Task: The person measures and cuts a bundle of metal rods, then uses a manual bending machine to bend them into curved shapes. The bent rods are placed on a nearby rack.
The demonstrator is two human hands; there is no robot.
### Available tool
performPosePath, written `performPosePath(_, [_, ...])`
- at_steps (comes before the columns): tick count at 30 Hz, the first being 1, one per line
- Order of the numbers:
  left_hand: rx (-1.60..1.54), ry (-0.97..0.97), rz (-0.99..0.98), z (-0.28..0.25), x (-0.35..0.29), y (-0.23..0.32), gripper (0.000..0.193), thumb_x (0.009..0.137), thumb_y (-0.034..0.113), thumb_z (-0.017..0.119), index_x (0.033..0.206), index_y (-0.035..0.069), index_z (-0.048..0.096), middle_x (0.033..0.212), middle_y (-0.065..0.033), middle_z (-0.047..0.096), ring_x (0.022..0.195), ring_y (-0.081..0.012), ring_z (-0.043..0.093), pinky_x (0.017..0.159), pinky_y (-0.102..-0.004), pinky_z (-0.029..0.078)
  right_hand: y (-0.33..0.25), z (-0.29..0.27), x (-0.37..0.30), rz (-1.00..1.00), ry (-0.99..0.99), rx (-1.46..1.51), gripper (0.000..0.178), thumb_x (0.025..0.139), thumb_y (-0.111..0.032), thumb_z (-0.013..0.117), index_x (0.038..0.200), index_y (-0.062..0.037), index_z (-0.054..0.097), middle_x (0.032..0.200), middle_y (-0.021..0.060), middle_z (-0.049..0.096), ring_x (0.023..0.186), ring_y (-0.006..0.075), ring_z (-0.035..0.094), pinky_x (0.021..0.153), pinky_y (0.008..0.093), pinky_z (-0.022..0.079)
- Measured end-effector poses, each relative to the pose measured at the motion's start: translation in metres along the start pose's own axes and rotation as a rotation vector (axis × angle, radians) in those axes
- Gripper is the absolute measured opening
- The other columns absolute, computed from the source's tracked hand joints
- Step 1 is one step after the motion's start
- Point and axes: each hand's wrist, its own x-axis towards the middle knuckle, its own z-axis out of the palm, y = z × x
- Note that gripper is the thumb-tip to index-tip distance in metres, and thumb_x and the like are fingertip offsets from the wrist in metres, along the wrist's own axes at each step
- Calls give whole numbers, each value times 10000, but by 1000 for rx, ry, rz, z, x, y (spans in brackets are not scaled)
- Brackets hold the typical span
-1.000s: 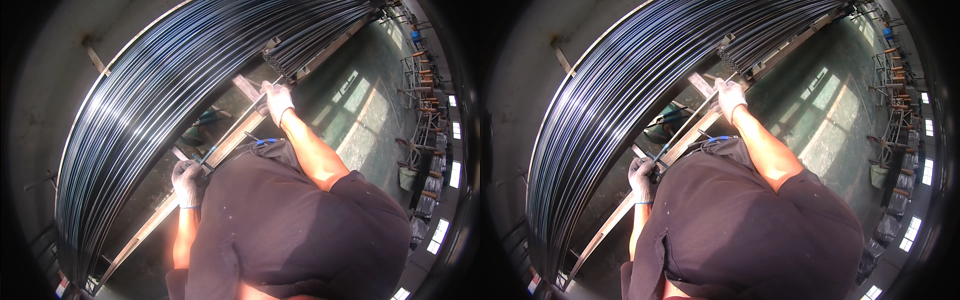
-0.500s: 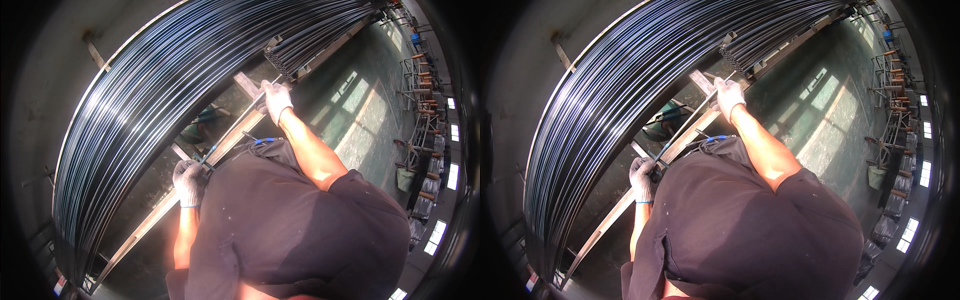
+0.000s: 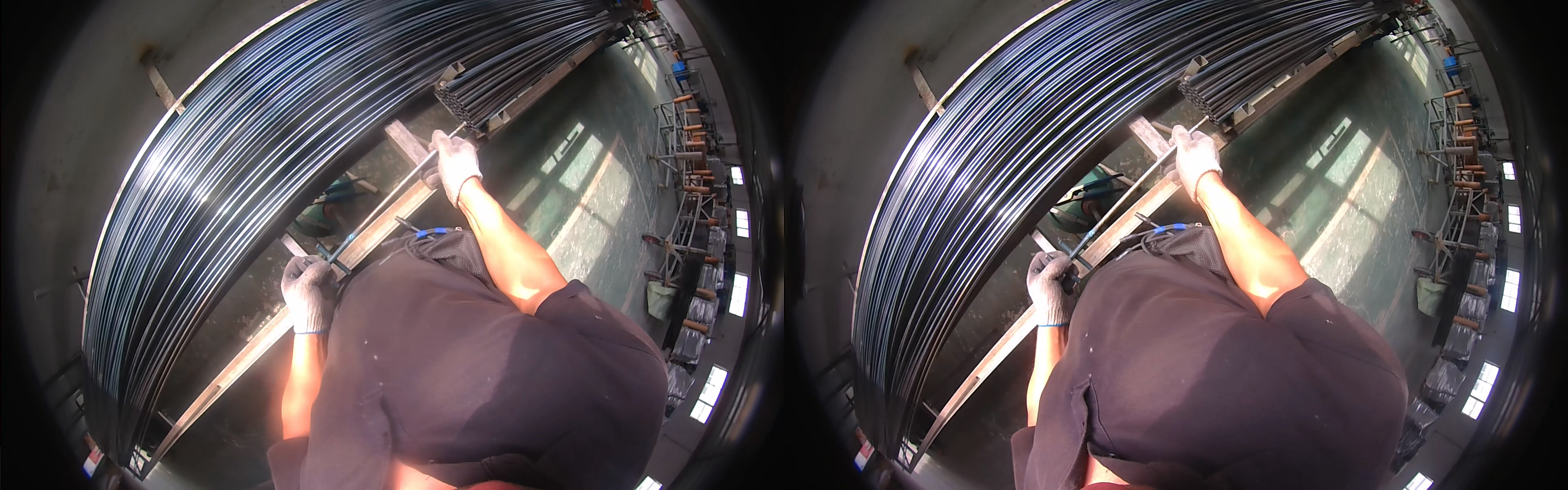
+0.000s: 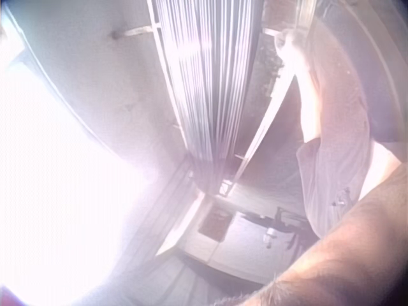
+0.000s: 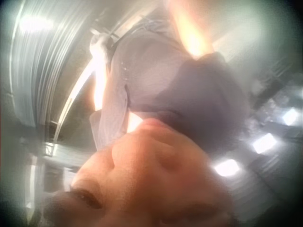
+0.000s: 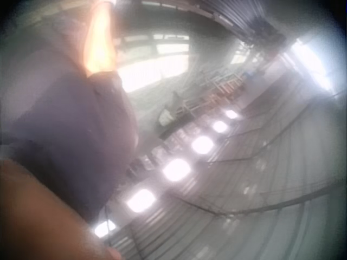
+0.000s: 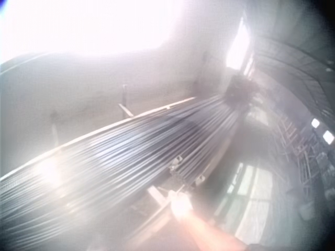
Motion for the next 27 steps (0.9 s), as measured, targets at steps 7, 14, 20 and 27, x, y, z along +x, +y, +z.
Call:
performPosePath(7, [-5,21,-6,2,6,4,134,859,-40,712,840,35,603,794,-92,650,598,-187,618,542,-298,519,-2,-8,7,-3,-56,7,393,1052,-334,679,1021,56,713,826,204,760,567,257,724,487,359,564])
performPosePath(14, [-24,-8,35,6,0,2,167,858,-18,738,826,60,593,793,-82,655,582,-177,609,518,-286,500,3,-5,8,-10,2,-10,367,1041,-324,672,1024,40,708,803,193,748,557,254,712,493,360,561])
performPosePath(20, [-4,-12,-10,2,-10,5,179,865,9,747,808,68,588,767,-68,648,557,-146,555,508,-269,442,0,-3,4,-16,-42,-28,376,1055,-332,674,1029,41,718,800,191,744,521,253,691,483,366,556])
performPosePath(27, [-21,54,-1,10,0,3,149,848,-15,731,829,59,603,778,-69,638,581,-155,571,526,-274,473,-8,-2,11,64,-59,-21,359,1063,-308,671,1004,44,705,801,207,748,508,248,683,456,381,540])
